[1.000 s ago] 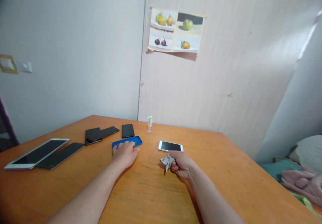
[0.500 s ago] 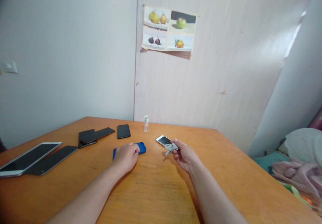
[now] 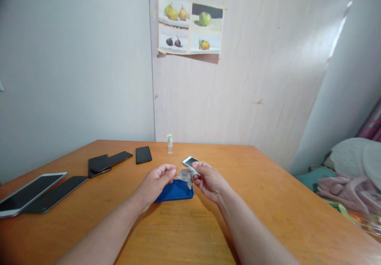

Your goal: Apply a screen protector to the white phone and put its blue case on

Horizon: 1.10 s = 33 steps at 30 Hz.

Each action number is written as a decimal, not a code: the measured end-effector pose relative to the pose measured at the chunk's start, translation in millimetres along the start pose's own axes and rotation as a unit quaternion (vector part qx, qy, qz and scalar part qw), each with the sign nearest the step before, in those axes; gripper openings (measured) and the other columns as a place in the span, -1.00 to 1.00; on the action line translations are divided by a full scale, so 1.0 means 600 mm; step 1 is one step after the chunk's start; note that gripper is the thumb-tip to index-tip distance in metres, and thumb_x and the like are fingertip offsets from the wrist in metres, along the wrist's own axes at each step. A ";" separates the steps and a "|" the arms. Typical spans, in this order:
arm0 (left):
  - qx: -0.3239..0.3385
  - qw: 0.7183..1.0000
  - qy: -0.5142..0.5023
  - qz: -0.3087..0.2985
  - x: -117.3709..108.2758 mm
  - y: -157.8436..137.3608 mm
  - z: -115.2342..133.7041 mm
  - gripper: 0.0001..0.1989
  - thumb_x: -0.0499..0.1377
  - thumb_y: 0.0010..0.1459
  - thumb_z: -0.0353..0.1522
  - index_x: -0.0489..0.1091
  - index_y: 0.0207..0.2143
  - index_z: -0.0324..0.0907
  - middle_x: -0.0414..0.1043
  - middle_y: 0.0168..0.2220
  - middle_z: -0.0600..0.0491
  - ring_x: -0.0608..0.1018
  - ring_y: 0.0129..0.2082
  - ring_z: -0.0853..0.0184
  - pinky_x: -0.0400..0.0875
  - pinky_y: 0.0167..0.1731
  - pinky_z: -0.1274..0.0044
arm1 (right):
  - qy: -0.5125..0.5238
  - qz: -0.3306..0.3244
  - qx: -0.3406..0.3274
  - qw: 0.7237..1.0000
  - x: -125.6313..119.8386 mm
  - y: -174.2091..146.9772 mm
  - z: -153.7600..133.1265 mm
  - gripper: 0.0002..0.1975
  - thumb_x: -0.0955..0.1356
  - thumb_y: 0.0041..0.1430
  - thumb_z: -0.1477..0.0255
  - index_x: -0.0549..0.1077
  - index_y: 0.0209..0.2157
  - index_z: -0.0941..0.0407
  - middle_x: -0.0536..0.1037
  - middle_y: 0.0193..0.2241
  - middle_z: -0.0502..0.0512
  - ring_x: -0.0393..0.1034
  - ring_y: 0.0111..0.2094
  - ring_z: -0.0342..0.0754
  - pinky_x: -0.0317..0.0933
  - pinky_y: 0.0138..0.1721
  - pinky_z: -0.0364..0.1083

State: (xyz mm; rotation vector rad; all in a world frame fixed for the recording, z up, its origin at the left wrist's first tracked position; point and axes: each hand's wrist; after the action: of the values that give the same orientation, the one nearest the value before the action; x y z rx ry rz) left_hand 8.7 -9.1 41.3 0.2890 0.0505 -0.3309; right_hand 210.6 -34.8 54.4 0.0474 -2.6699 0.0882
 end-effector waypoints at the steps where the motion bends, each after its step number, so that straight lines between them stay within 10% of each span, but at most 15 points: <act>1: -0.012 0.999 -0.033 -0.025 0.005 -0.004 0.004 -0.68 0.22 0.17 -0.16 0.49 -0.15 -0.20 0.57 -0.25 0.00 0.54 -0.30 0.31 0.37 -0.28 0.55 | 0.007 -0.011 -0.002 1.000 0.005 -0.002 0.004 -0.76 0.52 -0.03 0.42 0.42 -0.39 0.16 0.41 -0.57 -0.09 0.20 -0.61 -0.30 0.08 -0.66 -0.34; 6: -0.036 0.984 -0.120 -0.125 0.027 -0.021 0.013 -0.69 0.29 0.13 -0.23 0.45 -0.15 -0.25 0.55 -0.28 -0.05 0.53 -0.36 0.37 0.38 -0.32 0.58 | -0.014 -0.007 -0.021 1.000 0.024 -0.004 0.035 -0.65 0.56 -0.14 0.33 0.37 -0.45 0.15 0.42 -0.62 -0.09 0.24 -0.61 -0.27 0.13 -0.60 -0.29; 10: -0.059 0.990 -0.104 -0.073 0.029 -0.017 0.003 -0.83 0.26 0.11 -0.35 0.37 -0.27 -0.22 0.52 -0.43 0.05 0.52 -0.46 0.41 0.36 -0.40 0.60 | -0.154 0.036 -0.102 0.982 0.023 0.005 0.061 -0.65 0.51 -0.06 0.22 0.32 -0.46 0.11 0.40 -0.64 -0.10 0.20 -0.62 -0.22 0.09 -0.58 -0.22; 16: -0.072 0.992 -0.105 0.008 0.025 -0.007 -0.010 -0.84 0.24 0.08 -0.36 0.28 -0.32 -0.17 0.50 -0.49 0.11 0.54 -0.47 0.39 0.39 -0.40 0.57 | -0.455 0.084 -0.271 0.844 0.031 -0.005 0.066 -0.72 0.32 0.22 0.26 0.51 -0.47 0.12 0.47 -0.51 0.03 0.34 -0.40 -0.08 0.18 -0.34 -0.11; 22: -0.106 0.981 -0.156 -0.054 0.025 -0.012 -0.006 -0.81 0.23 0.06 -0.37 0.41 -0.24 -0.22 0.56 -0.32 0.01 0.58 -0.30 0.35 0.42 -0.24 0.53 | -0.510 0.080 -0.295 0.804 0.041 -0.019 0.064 -0.77 0.35 0.19 0.27 0.58 -0.27 0.10 0.53 -0.37 0.09 0.39 -0.33 -0.05 0.22 -0.30 -0.11; 27: -0.124 0.980 -0.133 -0.079 0.009 -0.007 0.000 -0.76 0.23 0.13 -0.26 0.45 -0.20 -0.22 0.59 -0.20 -0.06 0.61 -0.19 0.29 0.42 -0.17 0.49 | -0.474 0.105 -0.242 0.840 0.020 0.001 0.064 -0.82 0.34 0.12 0.31 0.45 -0.46 0.12 0.46 -0.53 0.00 0.33 -0.47 -0.09 0.17 -0.43 -0.13; 33: -0.074 0.977 -0.132 0.151 -0.029 0.015 -0.002 -0.68 0.27 0.05 -0.17 0.42 -0.25 -0.22 0.59 -0.27 -0.08 0.61 -0.30 0.31 0.45 -0.27 0.50 | -0.349 0.117 -0.202 0.908 0.006 0.017 0.057 -0.86 0.34 0.05 0.33 0.31 -0.38 0.08 0.47 -0.57 -0.06 0.35 -0.56 -0.12 0.23 -0.47 -0.13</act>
State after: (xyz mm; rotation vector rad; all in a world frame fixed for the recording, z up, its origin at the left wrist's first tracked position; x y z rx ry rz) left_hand -4.6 4.6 44.3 0.1005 -0.2287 -0.0611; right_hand 191.3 -27.2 24.9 -0.4580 -3.3296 -0.4996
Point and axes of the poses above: each hand's wrist, its own y-axis towards the middle knuckle, its own x-axis out of the palm, z = x × y
